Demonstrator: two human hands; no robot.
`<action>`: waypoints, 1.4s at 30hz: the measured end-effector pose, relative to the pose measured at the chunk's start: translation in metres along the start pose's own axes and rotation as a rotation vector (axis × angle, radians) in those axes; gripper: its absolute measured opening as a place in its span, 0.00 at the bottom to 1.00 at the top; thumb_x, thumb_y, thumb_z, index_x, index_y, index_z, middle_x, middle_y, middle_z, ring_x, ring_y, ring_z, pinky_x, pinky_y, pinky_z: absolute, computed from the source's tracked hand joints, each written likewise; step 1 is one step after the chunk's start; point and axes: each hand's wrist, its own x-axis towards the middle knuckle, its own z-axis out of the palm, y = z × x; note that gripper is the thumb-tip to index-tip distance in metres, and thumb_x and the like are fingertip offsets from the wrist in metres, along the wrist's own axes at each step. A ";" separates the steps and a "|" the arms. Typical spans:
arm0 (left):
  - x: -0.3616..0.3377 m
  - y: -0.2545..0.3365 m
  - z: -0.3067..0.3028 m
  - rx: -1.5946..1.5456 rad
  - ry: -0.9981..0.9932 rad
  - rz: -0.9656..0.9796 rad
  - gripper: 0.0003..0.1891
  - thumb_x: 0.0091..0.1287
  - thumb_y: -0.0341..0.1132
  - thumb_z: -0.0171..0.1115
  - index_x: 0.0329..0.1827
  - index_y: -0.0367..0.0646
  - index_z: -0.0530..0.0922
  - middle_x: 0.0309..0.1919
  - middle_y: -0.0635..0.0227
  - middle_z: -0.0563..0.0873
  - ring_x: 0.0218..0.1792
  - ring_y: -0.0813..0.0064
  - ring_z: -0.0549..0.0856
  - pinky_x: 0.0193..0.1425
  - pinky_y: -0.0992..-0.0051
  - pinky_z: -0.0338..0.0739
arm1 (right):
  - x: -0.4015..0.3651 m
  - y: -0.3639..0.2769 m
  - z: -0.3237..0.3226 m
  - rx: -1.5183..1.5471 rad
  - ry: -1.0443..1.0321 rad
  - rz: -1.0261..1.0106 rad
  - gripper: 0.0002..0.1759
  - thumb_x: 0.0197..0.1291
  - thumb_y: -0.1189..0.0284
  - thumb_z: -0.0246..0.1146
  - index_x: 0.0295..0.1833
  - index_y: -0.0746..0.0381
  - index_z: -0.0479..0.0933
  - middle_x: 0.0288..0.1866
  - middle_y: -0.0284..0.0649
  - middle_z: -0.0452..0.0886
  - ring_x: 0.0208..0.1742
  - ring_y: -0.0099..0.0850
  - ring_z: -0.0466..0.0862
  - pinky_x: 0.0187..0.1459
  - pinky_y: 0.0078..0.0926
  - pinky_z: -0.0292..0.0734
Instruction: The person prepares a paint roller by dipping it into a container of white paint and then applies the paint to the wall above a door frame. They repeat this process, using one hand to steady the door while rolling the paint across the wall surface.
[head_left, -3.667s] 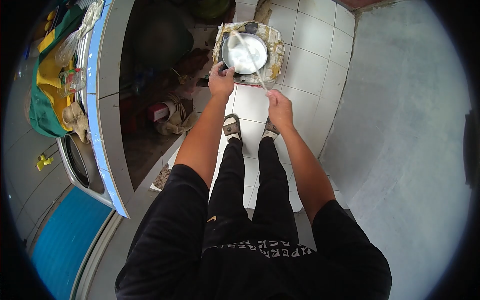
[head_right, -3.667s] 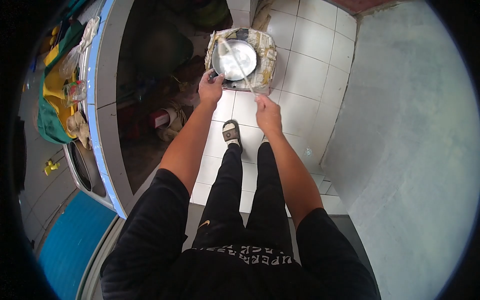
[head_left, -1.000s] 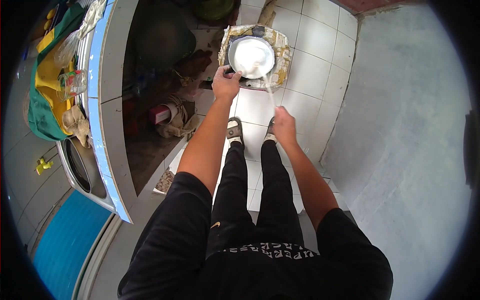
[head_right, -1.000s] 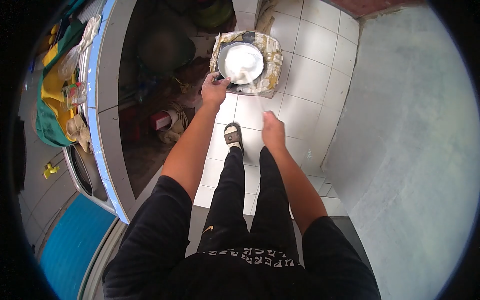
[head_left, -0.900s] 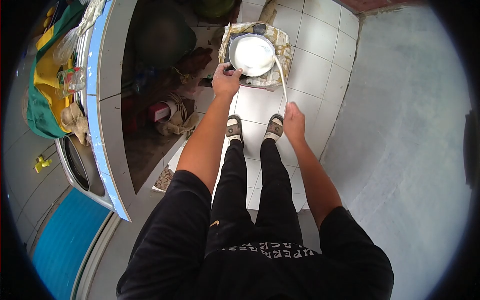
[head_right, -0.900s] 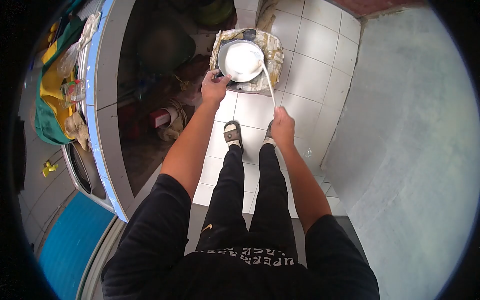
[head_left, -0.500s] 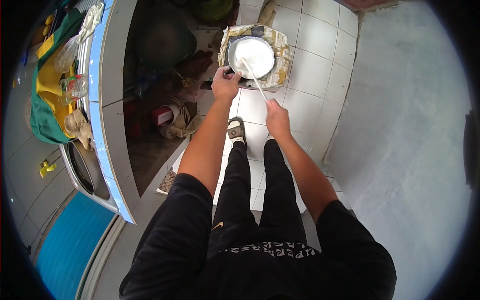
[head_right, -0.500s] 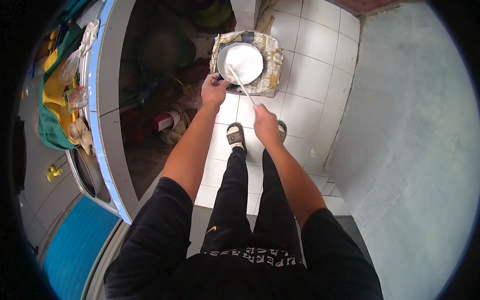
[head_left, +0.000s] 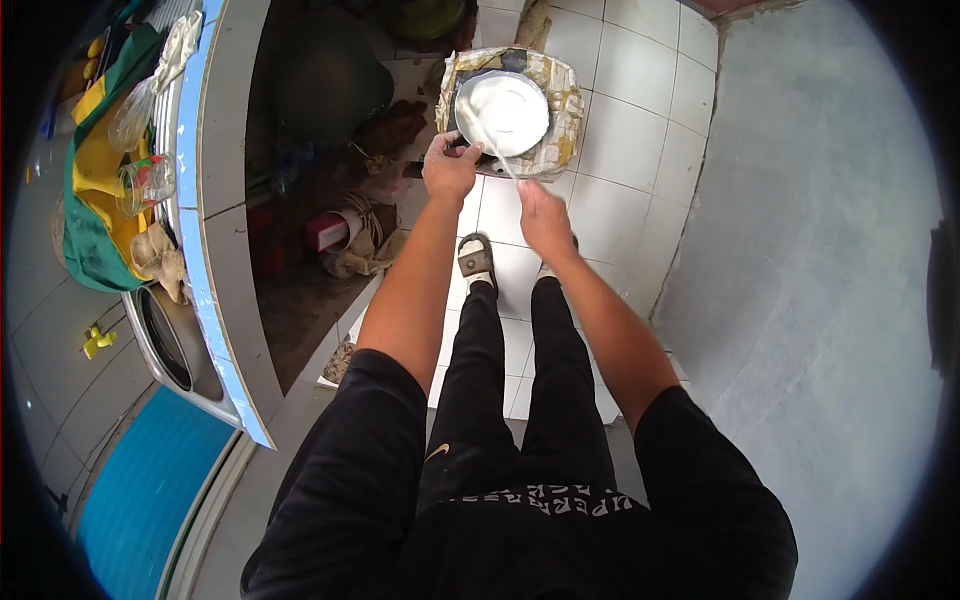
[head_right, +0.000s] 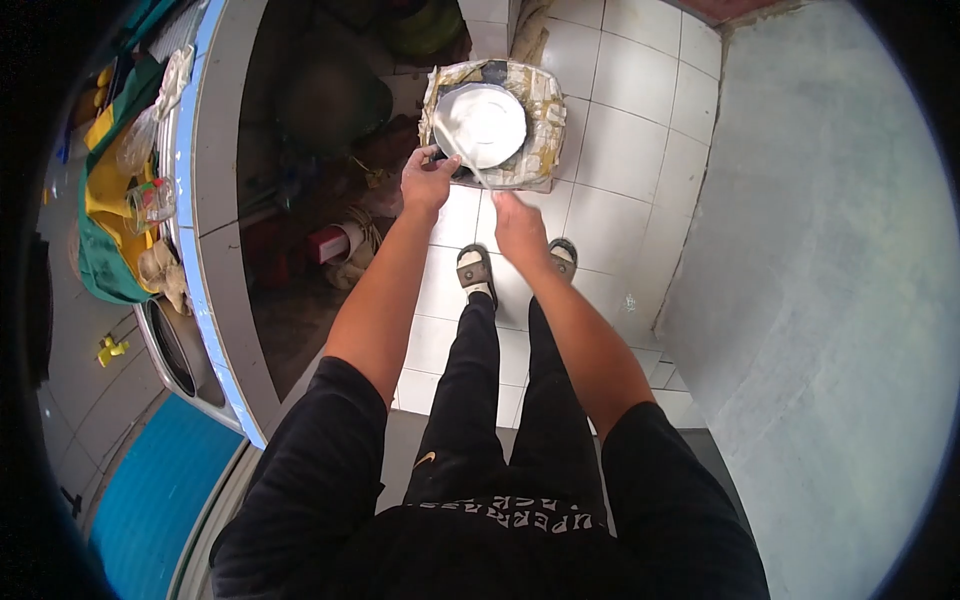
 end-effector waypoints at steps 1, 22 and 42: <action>0.002 -0.004 0.003 -0.004 -0.003 0.002 0.22 0.56 0.37 0.78 0.53 0.44 0.82 0.37 0.69 0.89 0.41 0.77 0.85 0.51 0.72 0.77 | -0.016 0.005 -0.002 -0.004 0.003 -0.001 0.09 0.72 0.70 0.53 0.41 0.64 0.74 0.33 0.59 0.80 0.38 0.58 0.81 0.38 0.50 0.75; 0.005 -0.006 0.002 0.022 -0.004 0.019 0.25 0.55 0.39 0.79 0.55 0.44 0.82 0.38 0.68 0.89 0.40 0.77 0.85 0.50 0.72 0.78 | 0.027 0.024 -0.028 0.072 0.068 0.135 0.15 0.73 0.64 0.50 0.46 0.62 0.79 0.37 0.59 0.81 0.42 0.60 0.81 0.43 0.51 0.76; 0.004 -0.006 0.002 0.043 0.001 0.013 0.26 0.54 0.42 0.80 0.55 0.46 0.82 0.39 0.69 0.89 0.41 0.76 0.86 0.51 0.71 0.78 | 0.020 0.011 -0.027 -0.046 0.018 0.099 0.15 0.73 0.65 0.51 0.43 0.63 0.78 0.34 0.60 0.81 0.40 0.60 0.82 0.40 0.53 0.76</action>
